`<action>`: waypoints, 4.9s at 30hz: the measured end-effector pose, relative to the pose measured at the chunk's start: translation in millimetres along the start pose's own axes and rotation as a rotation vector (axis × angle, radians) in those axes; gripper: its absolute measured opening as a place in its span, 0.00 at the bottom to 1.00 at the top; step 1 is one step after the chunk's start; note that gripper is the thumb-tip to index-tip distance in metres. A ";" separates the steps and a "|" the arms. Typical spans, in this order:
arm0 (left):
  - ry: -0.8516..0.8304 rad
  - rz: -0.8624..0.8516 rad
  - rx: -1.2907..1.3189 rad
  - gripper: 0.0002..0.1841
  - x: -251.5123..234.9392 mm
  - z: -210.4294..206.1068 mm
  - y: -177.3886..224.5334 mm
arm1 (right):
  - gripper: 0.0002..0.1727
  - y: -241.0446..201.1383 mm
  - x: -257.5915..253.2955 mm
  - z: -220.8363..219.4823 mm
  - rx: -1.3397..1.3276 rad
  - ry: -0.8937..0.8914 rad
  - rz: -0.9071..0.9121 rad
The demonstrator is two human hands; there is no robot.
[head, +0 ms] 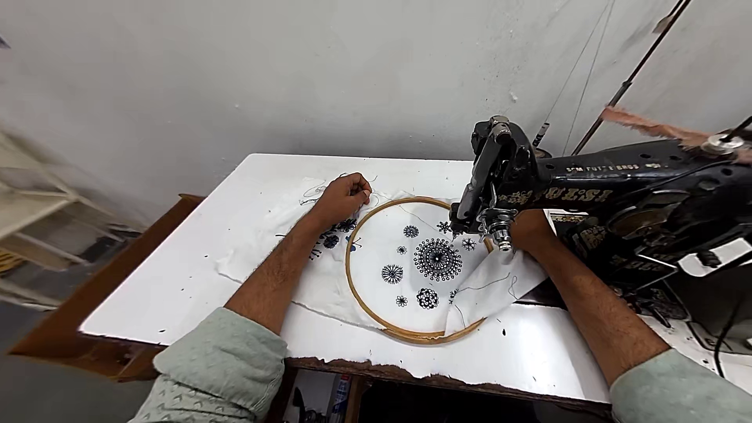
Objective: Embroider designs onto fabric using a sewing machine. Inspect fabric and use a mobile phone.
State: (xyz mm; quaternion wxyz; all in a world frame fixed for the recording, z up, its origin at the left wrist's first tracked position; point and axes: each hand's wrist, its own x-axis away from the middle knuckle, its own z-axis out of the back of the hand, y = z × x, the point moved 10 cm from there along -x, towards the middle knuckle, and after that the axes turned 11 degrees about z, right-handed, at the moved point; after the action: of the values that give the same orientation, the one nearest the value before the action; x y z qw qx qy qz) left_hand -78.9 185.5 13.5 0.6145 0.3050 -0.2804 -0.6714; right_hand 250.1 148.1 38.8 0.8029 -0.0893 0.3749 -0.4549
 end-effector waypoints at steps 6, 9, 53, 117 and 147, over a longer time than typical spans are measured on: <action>0.023 0.000 0.023 0.06 -1.0 4.0 -5.7 | 0.11 7.4 4.4 3.3 0.019 0.129 0.018; 0.038 0.005 0.037 0.06 -0.9 6.8 -7.5 | 0.11 3.6 8.5 1.8 0.075 0.069 -0.011; 0.033 0.046 0.012 0.06 -4.7 11.5 -14.5 | 0.14 -144.7 150.9 -38.4 -0.427 -0.555 0.497; -0.205 -0.425 -0.744 0.31 102.3 -118.8 96.3 | 0.12 -22.9 31.8 -6.5 0.191 -0.125 -0.016; -0.218 -0.425 -0.734 0.30 100.8 -118.9 95.3 | 0.11 -18.7 32.2 -7.7 0.191 -0.142 -0.064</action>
State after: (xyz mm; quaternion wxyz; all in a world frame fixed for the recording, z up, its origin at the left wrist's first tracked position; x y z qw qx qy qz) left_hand 67.2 76.5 0.5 0.4971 0.0444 -0.0174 -0.8664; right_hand 242.2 113.3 25.6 0.8172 -0.0564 0.2692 -0.5065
